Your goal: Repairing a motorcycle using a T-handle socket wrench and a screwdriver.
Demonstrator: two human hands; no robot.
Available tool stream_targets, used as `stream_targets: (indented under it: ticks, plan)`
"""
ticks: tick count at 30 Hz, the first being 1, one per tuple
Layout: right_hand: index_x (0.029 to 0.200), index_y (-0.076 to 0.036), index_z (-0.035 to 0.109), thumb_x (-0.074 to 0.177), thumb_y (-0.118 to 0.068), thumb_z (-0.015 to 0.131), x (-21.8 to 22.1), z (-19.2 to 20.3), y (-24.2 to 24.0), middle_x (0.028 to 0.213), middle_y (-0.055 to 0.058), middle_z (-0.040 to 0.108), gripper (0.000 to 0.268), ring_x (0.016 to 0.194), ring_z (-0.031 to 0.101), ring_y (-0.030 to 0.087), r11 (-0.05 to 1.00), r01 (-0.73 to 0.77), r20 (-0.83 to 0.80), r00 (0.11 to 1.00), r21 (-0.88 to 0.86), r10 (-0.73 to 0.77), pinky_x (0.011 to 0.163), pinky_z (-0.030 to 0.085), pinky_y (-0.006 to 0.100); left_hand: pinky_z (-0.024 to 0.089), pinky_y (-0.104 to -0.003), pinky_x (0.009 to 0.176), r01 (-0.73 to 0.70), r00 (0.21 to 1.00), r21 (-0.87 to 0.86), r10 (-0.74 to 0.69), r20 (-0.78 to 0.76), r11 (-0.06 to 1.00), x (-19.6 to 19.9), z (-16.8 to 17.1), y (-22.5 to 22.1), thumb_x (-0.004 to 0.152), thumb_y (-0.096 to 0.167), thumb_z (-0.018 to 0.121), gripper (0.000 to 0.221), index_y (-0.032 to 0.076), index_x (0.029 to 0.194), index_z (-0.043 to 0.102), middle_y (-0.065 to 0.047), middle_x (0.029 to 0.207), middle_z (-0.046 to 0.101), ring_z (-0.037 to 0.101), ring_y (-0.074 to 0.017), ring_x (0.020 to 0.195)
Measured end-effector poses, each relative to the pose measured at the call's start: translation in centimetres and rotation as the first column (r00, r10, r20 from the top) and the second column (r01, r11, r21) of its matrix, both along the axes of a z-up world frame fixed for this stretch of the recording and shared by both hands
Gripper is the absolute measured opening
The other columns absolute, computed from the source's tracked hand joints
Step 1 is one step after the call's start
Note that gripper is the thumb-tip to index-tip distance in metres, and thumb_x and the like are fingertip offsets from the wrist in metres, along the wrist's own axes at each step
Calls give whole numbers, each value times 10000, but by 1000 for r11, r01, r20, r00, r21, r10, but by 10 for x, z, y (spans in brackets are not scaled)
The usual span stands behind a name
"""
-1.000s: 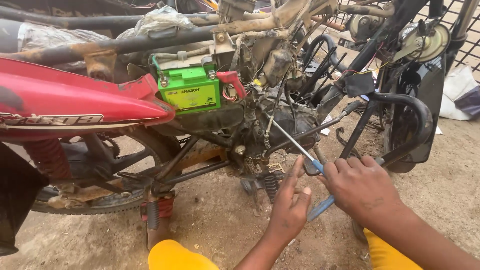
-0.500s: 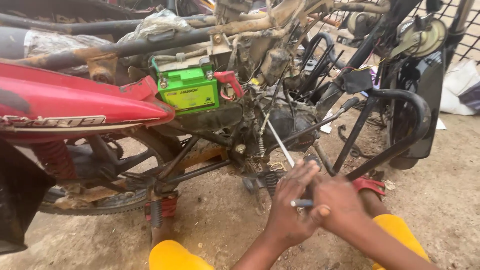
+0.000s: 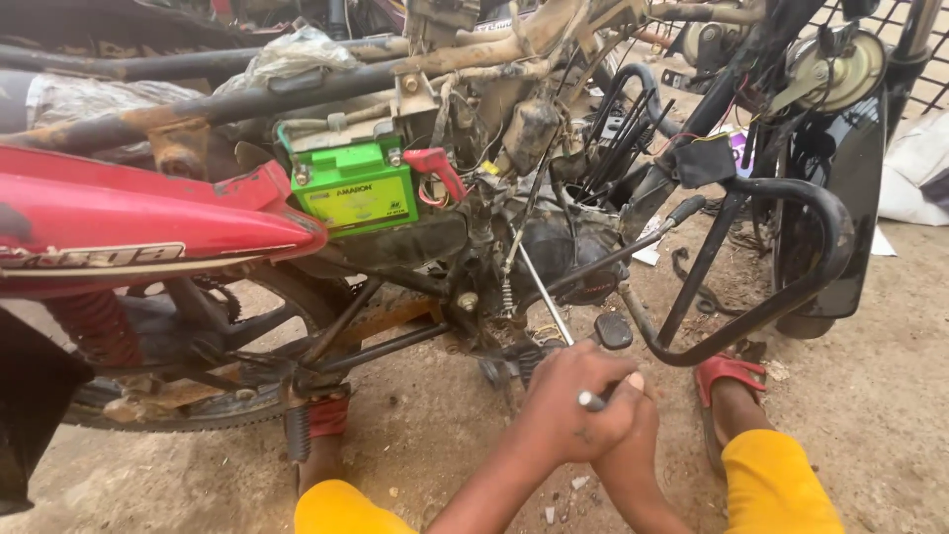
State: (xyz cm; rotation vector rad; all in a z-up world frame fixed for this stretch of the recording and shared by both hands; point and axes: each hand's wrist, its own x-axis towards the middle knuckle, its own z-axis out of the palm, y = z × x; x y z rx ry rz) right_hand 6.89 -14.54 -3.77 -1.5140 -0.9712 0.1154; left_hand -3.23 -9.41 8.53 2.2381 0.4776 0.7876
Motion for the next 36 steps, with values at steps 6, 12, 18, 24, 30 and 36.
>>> stream_targets:
  ticks: [6, 12, 18, 24, 30, 36]
  plan:
    - [895, 10, 661, 843, -77, 692, -4, -6, -2, 826, 138, 733, 105, 745, 714, 189, 985, -64, -225, 974, -161, 27, 609, 554, 363, 447, -429, 767, 6, 996, 27, -3, -89, 1000, -8, -10, -4, 826, 253, 557, 267, 79, 886, 750, -100, 712, 671, 615, -291, 761]
    - [931, -17, 671, 806, -149, 694, -17, -9, 2, 837, 171, 731, 183, 762, 711, 285, 971, -65, -21, 998, -230, 62, 633, 555, 422, 449, -491, 1061, 171, 980, 193, -186, 64, 966, -49, -35, -17, 860, 424, 691, 524, 79, 1255, 689, -164, 1182, 702, 634, -346, 1166]
    - [968, -44, 682, 769, -221, 697, -8, -11, 0, 849, 203, 728, 267, 780, 706, 382, 946, -39, 245, 962, -323, 124, 658, 555, 482, 431, -517, 1177, 340, 940, 147, -337, -48, 929, -51, -90, -8, 962, 360, 595, 490, 94, 1371, 633, -152, 1315, 663, 597, -350, 1338]
    - [999, -67, 691, 739, -281, 701, -20, -17, -7, 858, 229, 725, 337, 794, 700, 462, 925, -7, 402, 899, -380, 172, 678, 555, 531, 494, -479, 1101, 207, 975, 190, -186, -122, 960, -58, -60, 26, 943, 618, 610, 653, 61, 1273, 691, -158, 1165, 706, 658, -339, 1182]
    - [927, -90, 709, 739, -323, 732, -21, -23, 1, 766, 152, 749, 299, 715, 733, 390, 890, 18, 336, 929, -455, 153, 628, 579, 490, 519, -477, 985, 146, 988, 148, -136, -72, 978, -57, -50, 29, 911, 607, 571, 632, 62, 1189, 727, -141, 1132, 720, 642, -331, 1151]
    - [967, -81, 690, 740, -345, 731, -20, -14, 2, 780, 157, 747, 350, 711, 736, 389, 891, 32, 424, 887, -453, 184, 628, 582, 484, 496, -516, 1052, 127, 992, 181, -127, -14, 975, -57, -68, 33, 954, 614, 533, 630, 62, 1186, 726, -154, 1173, 716, 626, -354, 1216]
